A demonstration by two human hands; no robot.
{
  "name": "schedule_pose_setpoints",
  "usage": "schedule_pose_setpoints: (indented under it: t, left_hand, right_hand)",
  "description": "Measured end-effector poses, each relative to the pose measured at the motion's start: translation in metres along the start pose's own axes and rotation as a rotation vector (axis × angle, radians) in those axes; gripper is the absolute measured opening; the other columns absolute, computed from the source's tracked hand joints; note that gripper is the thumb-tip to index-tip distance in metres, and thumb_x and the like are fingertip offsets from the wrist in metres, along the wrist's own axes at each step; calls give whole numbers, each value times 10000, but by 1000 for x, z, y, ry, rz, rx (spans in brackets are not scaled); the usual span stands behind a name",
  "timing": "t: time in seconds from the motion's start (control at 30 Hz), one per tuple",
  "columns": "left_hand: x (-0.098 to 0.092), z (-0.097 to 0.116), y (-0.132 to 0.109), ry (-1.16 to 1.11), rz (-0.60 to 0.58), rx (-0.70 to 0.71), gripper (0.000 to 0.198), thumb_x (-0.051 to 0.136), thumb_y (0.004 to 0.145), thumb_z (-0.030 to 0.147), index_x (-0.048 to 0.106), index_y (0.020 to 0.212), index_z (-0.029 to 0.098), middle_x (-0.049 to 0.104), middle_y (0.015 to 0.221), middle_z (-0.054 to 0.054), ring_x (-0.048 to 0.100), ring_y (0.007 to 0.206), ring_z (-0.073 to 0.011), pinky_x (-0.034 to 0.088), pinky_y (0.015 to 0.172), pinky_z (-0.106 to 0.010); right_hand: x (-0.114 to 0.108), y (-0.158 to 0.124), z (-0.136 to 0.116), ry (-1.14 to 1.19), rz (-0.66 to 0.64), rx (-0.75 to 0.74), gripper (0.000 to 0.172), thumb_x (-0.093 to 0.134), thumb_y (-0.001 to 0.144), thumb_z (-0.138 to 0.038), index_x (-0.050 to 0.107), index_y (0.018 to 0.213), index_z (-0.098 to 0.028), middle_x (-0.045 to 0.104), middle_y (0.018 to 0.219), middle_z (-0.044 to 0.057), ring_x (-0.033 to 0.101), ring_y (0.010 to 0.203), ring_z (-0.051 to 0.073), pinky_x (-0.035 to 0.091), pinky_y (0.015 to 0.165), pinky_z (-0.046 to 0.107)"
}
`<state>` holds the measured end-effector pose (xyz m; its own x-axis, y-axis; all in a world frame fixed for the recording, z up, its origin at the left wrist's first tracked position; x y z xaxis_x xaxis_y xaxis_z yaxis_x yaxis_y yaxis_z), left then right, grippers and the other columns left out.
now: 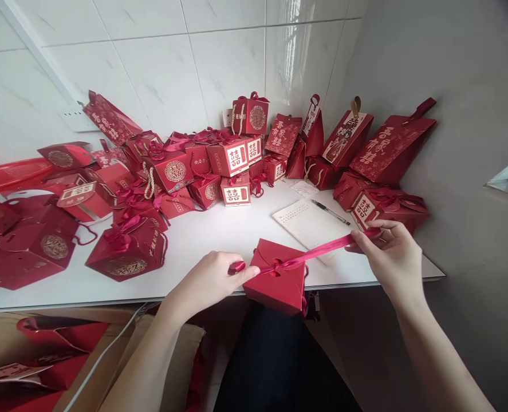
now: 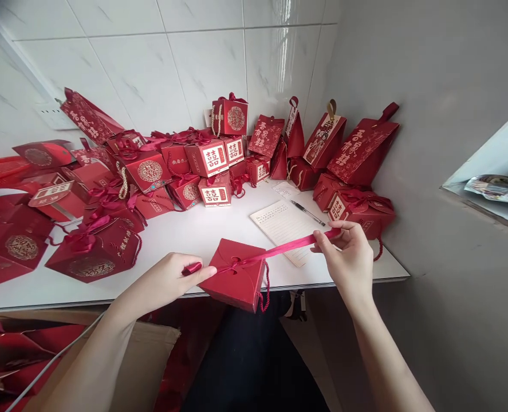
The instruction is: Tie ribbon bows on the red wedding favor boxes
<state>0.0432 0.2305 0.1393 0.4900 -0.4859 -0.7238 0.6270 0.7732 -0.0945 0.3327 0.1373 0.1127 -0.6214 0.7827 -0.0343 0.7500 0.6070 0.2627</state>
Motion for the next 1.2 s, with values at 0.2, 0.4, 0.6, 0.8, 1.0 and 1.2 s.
schedule_pose_setpoints:
  t: [0.2, 0.4, 0.6, 0.8, 1.0, 1.2]
  left_hand:
    - [11, -10, 2, -145, -177, 5, 460, 532, 816, 526, 346, 578, 180, 259, 583, 37, 242, 526, -99, 171, 468, -239]
    - [11, -26, 16, -419, 126, -79, 458, 518, 827, 486, 246, 597, 198, 192, 557, 60, 207, 460, -74, 187, 425, -212]
    - [30, -31, 9, -692, 172, -211, 466, 487, 818, 574, 287, 601, 214, 221, 481, 85, 196, 350, -62, 176, 326, -197]
    - [12, -21, 4, -487, -27, -58, 456, 453, 859, 566, 376, 607, 194, 384, 471, 52, 385, 424, -103, 346, 464, -234]
    - [-2, -31, 13, -202, -139, 14, 407, 464, 858, 542, 462, 680, 176, 485, 642, 27, 452, 617, -135, 358, 605, -246]
    - [-3, -47, 7, -72, -167, -15, 307, 533, 822, 462, 600, 953, 193, 639, 971, -37, 573, 899, -225, 436, 807, -309]
  right_hand:
    - [0, 2, -3, -121, 3, -87, 361, 754, 648, -408, 560, 886, -219, 618, 656, -56, 600, 546, 119, 512, 531, 265]
    - [2, 3, -6, -189, 47, -132, 372, 717, 677, -428, 550, 944, -229, 576, 693, -51, 556, 587, 123, 453, 571, 270]
    - [-4, -2, -16, -384, -49, -111, 385, 665, 717, -468, 555, 1015, -249, 500, 593, -65, 494, 536, 147, 384, 531, 280]
    - [4, 3, -40, -585, -77, -362, 413, 697, 670, -495, 652, 992, -241, 576, 1030, 102, 542, 1004, 300, 440, 838, 457]
    - [86, -22, -35, -577, -757, -195, 392, 505, 837, -557, 638, 838, -189, 644, 805, 61, 597, 762, 202, 448, 682, 314]
    - [103, -37, -14, -366, -1002, 141, 476, 536, 746, -654, 523, 671, -185, 502, 544, -41, 435, 503, 101, 315, 504, 242]
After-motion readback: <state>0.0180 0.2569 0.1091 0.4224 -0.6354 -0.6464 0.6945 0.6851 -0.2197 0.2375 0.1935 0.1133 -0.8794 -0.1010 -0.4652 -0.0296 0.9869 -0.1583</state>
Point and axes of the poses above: each hand's wrist, its own y-axis towards the middle knuckle, its own x-axis out of the palm, z = x × y, the point moved 6 cm from there along y, towards the middle knuckle
